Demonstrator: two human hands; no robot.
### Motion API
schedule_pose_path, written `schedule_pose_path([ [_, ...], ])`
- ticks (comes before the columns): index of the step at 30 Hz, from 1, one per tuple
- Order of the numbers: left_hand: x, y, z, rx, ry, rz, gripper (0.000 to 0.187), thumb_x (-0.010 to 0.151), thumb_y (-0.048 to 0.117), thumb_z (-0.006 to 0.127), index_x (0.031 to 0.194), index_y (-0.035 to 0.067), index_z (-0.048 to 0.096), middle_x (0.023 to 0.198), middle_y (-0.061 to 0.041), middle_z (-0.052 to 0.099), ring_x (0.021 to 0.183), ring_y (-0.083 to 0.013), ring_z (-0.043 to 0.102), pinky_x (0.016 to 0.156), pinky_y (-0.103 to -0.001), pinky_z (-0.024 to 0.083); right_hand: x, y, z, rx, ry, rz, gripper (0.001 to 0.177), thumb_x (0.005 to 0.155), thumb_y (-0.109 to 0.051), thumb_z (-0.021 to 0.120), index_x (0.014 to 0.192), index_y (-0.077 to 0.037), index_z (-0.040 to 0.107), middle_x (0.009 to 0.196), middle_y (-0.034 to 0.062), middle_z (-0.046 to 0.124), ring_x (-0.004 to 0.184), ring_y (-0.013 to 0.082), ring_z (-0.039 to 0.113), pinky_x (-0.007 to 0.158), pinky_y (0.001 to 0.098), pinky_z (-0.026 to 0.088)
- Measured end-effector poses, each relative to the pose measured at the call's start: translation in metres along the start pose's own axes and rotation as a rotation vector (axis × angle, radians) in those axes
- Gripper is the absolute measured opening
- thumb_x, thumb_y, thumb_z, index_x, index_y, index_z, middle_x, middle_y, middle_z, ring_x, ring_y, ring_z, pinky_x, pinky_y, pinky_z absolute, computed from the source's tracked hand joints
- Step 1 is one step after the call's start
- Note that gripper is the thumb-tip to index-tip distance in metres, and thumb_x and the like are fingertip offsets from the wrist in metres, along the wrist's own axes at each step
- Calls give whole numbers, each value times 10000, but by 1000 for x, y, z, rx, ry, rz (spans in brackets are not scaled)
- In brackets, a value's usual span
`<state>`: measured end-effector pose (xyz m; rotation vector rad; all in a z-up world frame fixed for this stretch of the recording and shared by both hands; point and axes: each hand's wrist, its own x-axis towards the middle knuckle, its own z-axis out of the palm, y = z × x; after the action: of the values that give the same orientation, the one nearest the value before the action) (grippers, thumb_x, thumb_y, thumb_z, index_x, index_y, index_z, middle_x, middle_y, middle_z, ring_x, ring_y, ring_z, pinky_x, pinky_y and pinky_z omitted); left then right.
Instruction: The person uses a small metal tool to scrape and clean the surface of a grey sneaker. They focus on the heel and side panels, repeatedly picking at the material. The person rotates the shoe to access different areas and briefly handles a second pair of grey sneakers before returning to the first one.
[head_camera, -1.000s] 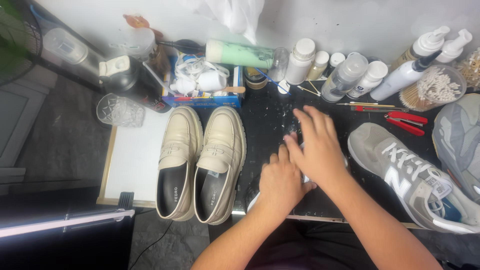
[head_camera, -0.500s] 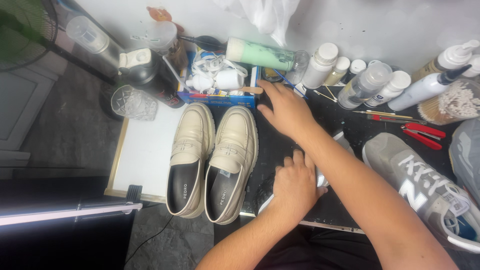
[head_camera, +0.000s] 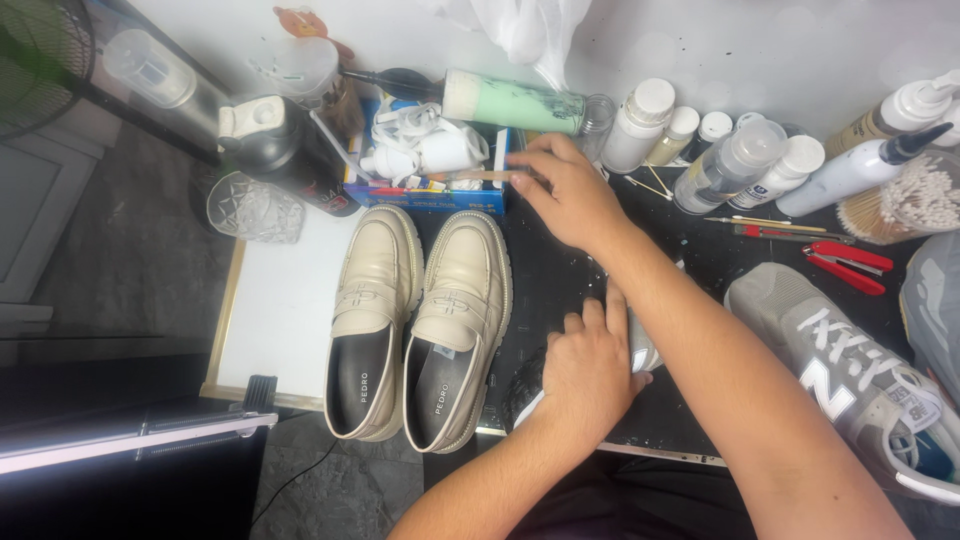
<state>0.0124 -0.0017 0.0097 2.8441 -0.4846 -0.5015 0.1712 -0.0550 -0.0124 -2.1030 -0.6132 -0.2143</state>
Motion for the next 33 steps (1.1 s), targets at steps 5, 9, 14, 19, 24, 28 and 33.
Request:
schedule_pose_path([
  [5,2,-1,-4,-24,-34,-8,1243,722,546,859,1573,-56,181,1188,-179,573,1005,-302,649,742,-398,575,-33,-10,-34,47,31,54,312,955,-200,698,1221,-39,665,1082,107,642,940,237,665,826,345,536],
  [9,2,-2,-7,-55,-10,-12,1267,686,539,880,1573,-50,193,1172,-168,581,994,-301,653,741,-396,573,-96,-13,-69,-172,54,258,151,974,-159,714,939,-27,649,872,113,627,797,261,617,739,381,492],
  [14,6,-2,-10,-88,-14,-34,1305,632,532,906,1572,-32,198,1154,-161,605,977,-306,669,743,-388,576,-160,-17,-85,-408,289,177,111,931,-72,699,942,-11,607,1046,146,617,1003,354,561,894,442,458],
  [19,7,-2,-16,-116,8,-18,1297,606,513,924,1551,-29,220,1206,-189,611,989,-333,679,756,-391,584,-196,-33,-74,-305,216,171,104,858,-80,703,930,-43,639,1061,115,631,1019,341,570,905,421,467],
  [24,8,-3,-23,-161,-45,-69,1276,582,477,944,1569,34,269,1248,-155,622,1058,-309,676,794,-395,577,-229,-43,-84,-431,227,395,149,868,-102,714,978,-26,646,1092,119,642,1028,336,597,830,406,505],
  [28,-2,-6,-20,-193,160,-31,1159,524,390,963,1479,64,392,1289,-132,650,1102,-300,681,814,-380,573,-252,-41,-80,-661,148,531,276,819,-134,752,1041,-5,649,1090,176,622,1003,376,599,845,446,521],
  [33,-14,-17,-16,-222,410,101,1076,493,315,962,1431,80,489,1323,-155,657,1157,-322,666,899,-379,545,-270,-31,-74,-504,156,591,259,840,-97,735,1066,-43,621,1082,142,638,951,329,662,834,421,551],
])
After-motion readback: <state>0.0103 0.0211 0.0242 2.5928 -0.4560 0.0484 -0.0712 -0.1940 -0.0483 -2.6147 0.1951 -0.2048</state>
